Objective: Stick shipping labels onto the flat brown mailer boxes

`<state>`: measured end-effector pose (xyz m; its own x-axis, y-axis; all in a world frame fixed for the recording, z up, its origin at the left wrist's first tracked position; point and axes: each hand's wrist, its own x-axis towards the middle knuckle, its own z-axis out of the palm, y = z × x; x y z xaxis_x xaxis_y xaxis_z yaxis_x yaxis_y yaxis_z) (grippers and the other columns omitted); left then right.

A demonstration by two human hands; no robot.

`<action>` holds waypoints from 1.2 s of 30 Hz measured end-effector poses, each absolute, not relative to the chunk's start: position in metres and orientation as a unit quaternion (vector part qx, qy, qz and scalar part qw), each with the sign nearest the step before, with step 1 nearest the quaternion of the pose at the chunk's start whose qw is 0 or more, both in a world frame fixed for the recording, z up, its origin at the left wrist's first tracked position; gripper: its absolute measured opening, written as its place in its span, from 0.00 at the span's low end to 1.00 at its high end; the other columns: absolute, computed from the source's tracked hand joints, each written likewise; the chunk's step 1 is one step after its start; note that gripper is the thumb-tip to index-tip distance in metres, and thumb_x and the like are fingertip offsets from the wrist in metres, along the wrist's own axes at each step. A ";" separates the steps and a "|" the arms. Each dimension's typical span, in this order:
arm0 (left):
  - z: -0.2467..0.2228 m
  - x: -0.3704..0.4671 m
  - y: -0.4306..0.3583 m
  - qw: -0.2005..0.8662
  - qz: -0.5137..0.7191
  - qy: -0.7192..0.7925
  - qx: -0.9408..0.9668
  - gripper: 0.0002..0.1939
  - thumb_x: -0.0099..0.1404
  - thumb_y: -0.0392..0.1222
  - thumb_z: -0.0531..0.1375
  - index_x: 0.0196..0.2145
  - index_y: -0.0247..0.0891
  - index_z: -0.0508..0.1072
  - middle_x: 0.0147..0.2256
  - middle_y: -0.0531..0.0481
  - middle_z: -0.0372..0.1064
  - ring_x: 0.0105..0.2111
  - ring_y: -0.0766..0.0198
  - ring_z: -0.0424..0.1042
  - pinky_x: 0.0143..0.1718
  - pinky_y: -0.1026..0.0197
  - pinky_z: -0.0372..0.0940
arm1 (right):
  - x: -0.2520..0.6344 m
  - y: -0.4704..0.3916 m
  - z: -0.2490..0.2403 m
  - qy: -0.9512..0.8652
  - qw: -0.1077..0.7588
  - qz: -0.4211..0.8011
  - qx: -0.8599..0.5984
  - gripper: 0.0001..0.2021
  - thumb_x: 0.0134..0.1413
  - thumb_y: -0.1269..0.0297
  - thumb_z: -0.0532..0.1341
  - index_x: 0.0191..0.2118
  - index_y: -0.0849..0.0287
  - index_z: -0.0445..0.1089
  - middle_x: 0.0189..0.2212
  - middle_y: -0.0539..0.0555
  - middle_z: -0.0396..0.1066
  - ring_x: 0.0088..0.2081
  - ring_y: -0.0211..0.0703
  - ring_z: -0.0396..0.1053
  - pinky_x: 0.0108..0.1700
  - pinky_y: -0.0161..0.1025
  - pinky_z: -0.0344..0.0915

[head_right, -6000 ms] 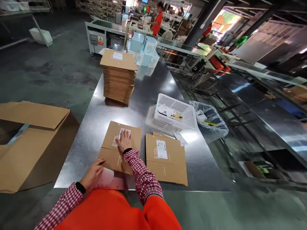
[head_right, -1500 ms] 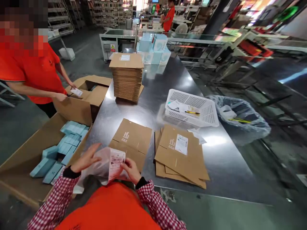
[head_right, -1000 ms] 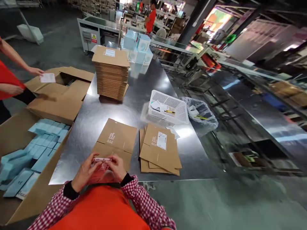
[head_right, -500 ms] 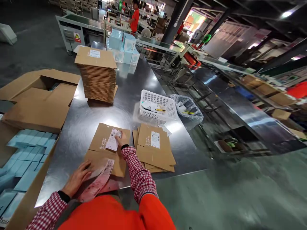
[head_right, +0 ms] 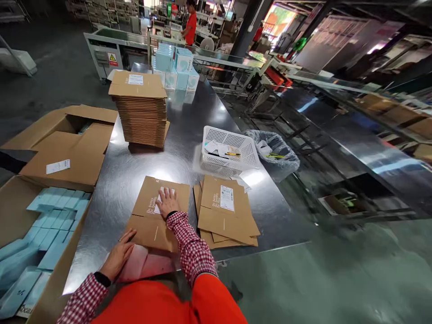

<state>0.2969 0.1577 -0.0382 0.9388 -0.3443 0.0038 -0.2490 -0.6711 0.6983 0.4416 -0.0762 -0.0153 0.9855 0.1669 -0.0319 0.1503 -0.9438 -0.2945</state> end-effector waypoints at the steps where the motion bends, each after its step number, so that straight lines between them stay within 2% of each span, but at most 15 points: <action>1: -0.038 0.298 0.158 0.372 -0.066 -0.160 0.912 0.16 0.65 0.40 0.50 0.31 0.38 0.77 0.58 0.44 0.62 0.60 0.52 0.57 0.60 0.45 0.56 | 0.445 -0.083 -0.015 -0.063 0.147 0.040 -0.986 0.27 0.63 0.50 0.45 0.65 0.53 0.50 0.66 0.56 0.45 0.67 0.51 0.37 0.64 0.55 0.30; 4: -0.036 0.298 0.158 0.369 -0.068 -0.142 0.916 0.16 0.65 0.39 0.49 0.34 0.37 0.77 0.57 0.43 0.63 0.59 0.54 0.59 0.60 0.46 0.56 | 0.445 -0.119 -0.013 0.122 0.159 0.038 -0.979 0.29 0.63 0.54 0.46 0.65 0.64 0.48 0.65 0.65 0.44 0.66 0.57 0.39 0.63 0.57 0.35; 7: -0.033 0.297 0.157 0.362 -0.057 -0.103 0.925 0.17 0.65 0.39 0.48 0.34 0.35 0.76 0.61 0.41 0.55 0.62 0.50 0.53 0.61 0.43 0.52 | 0.417 -0.148 -0.019 0.220 0.205 0.006 -0.954 0.29 0.60 0.60 0.49 0.60 0.78 0.54 0.61 0.76 0.51 0.62 0.61 0.50 0.61 0.52 0.47; 10: -0.029 0.294 0.152 0.359 -0.048 -0.068 0.930 0.17 0.64 0.38 0.47 0.30 0.34 0.76 0.63 0.42 0.50 0.64 0.47 0.48 0.62 0.41 0.48 | 0.377 -0.148 -0.035 0.208 0.257 0.010 -0.944 0.22 0.56 0.62 0.51 0.52 0.73 0.65 0.50 0.72 0.67 0.53 0.56 0.64 0.55 0.47 0.58; 12: -0.026 0.292 0.147 0.360 -0.047 -0.053 0.930 0.17 0.63 0.39 0.48 0.28 0.34 0.75 0.63 0.42 0.52 0.63 0.46 0.50 0.62 0.41 0.49 | 0.357 -0.140 -0.044 0.197 0.275 0.014 -0.941 0.21 0.54 0.63 0.52 0.50 0.70 0.66 0.46 0.69 0.70 0.50 0.55 0.67 0.52 0.45 0.61; 17: -0.008 0.292 0.126 0.385 -0.060 -0.052 0.919 0.18 0.63 0.41 0.48 0.28 0.34 0.76 0.56 0.36 0.62 0.56 0.48 0.63 0.57 0.44 0.58 | 0.352 -0.152 -0.046 0.243 0.375 -0.047 -0.893 0.27 0.50 0.60 0.53 0.54 0.71 0.63 0.48 0.69 0.68 0.51 0.57 0.66 0.54 0.49 0.60; 21: 0.018 0.289 0.114 0.431 -0.080 -0.094 0.894 0.18 0.63 0.41 0.47 0.31 0.36 0.76 0.48 0.39 0.72 0.47 0.56 0.72 0.50 0.52 0.66 | 0.358 -0.231 -0.023 0.269 0.480 -0.049 -0.834 0.28 0.46 0.58 0.55 0.53 0.67 0.65 0.45 0.65 0.71 0.48 0.54 0.69 0.51 0.49 0.64; 24: 0.047 0.286 0.117 0.452 -0.080 -0.113 0.881 0.18 0.65 0.43 0.46 0.36 0.36 0.75 0.41 0.42 0.74 0.43 0.58 0.73 0.46 0.55 0.68 | 0.358 -0.309 0.013 0.276 0.488 -0.052 -0.826 0.28 0.45 0.58 0.56 0.52 0.68 0.66 0.46 0.66 0.71 0.49 0.53 0.69 0.51 0.47 0.65; 27: 0.084 0.284 0.123 0.456 -0.072 -0.128 0.878 0.18 0.67 0.46 0.46 0.32 0.37 0.74 0.33 0.45 0.73 0.36 0.59 0.72 0.40 0.58 0.67 | 0.359 -0.341 0.052 0.298 0.456 -0.076 -0.835 0.32 0.42 0.54 0.62 0.53 0.68 0.65 0.52 0.70 0.65 0.55 0.58 0.62 0.57 0.53 0.58; 29: 0.110 0.282 0.124 0.447 -0.052 -0.148 0.881 0.18 0.68 0.46 0.47 0.31 0.37 0.73 0.32 0.46 0.72 0.35 0.60 0.71 0.38 0.60 0.65 | 0.354 -0.311 0.067 0.242 0.495 -0.067 -0.832 0.36 0.40 0.50 0.65 0.55 0.65 0.63 0.57 0.69 0.60 0.60 0.58 0.56 0.61 0.54 0.51; 30: 0.122 0.282 0.123 0.443 -0.038 -0.156 0.882 0.18 0.68 0.46 0.47 0.31 0.37 0.73 0.32 0.47 0.72 0.35 0.60 0.71 0.38 0.60 0.64 | 0.348 -0.281 0.070 0.176 0.552 -0.040 -0.814 0.37 0.40 0.48 0.65 0.55 0.64 0.62 0.58 0.68 0.59 0.60 0.56 0.56 0.62 0.53 0.50; 31: 0.133 0.282 0.121 0.441 -0.024 -0.162 0.882 0.17 0.68 0.45 0.47 0.31 0.37 0.73 0.32 0.47 0.72 0.36 0.61 0.71 0.38 0.61 0.64 | 0.339 -0.243 0.070 0.072 0.627 0.028 -0.775 0.37 0.42 0.46 0.64 0.56 0.61 0.61 0.58 0.65 0.59 0.61 0.53 0.56 0.62 0.51 0.50; 33: 0.149 0.284 0.121 0.445 0.003 -0.154 0.882 0.18 0.68 0.45 0.47 0.32 0.37 0.74 0.33 0.47 0.72 0.36 0.62 0.71 0.38 0.62 0.64 | 0.312 -0.157 0.063 -0.104 0.721 0.168 -0.664 0.41 0.35 0.48 0.70 0.57 0.55 0.60 0.58 0.61 0.60 0.60 0.51 0.57 0.61 0.50 0.52; 35: 0.152 0.291 0.128 0.444 0.023 -0.119 0.888 0.18 0.68 0.46 0.47 0.34 0.36 0.74 0.34 0.46 0.73 0.36 0.62 0.71 0.38 0.63 0.64 | 0.284 -0.081 0.051 -0.196 0.748 0.277 -0.570 0.41 0.33 0.53 0.73 0.56 0.54 0.61 0.56 0.58 0.64 0.57 0.50 0.61 0.59 0.50 0.56; 36: 0.149 0.295 0.135 0.437 0.023 -0.092 0.894 0.19 0.67 0.47 0.46 0.34 0.36 0.74 0.35 0.45 0.73 0.37 0.61 0.71 0.39 0.62 0.64 | 0.272 -0.053 0.044 -0.178 0.772 0.284 -0.540 0.36 0.36 0.53 0.71 0.54 0.55 0.63 0.52 0.57 0.67 0.53 0.49 0.66 0.57 0.50 0.59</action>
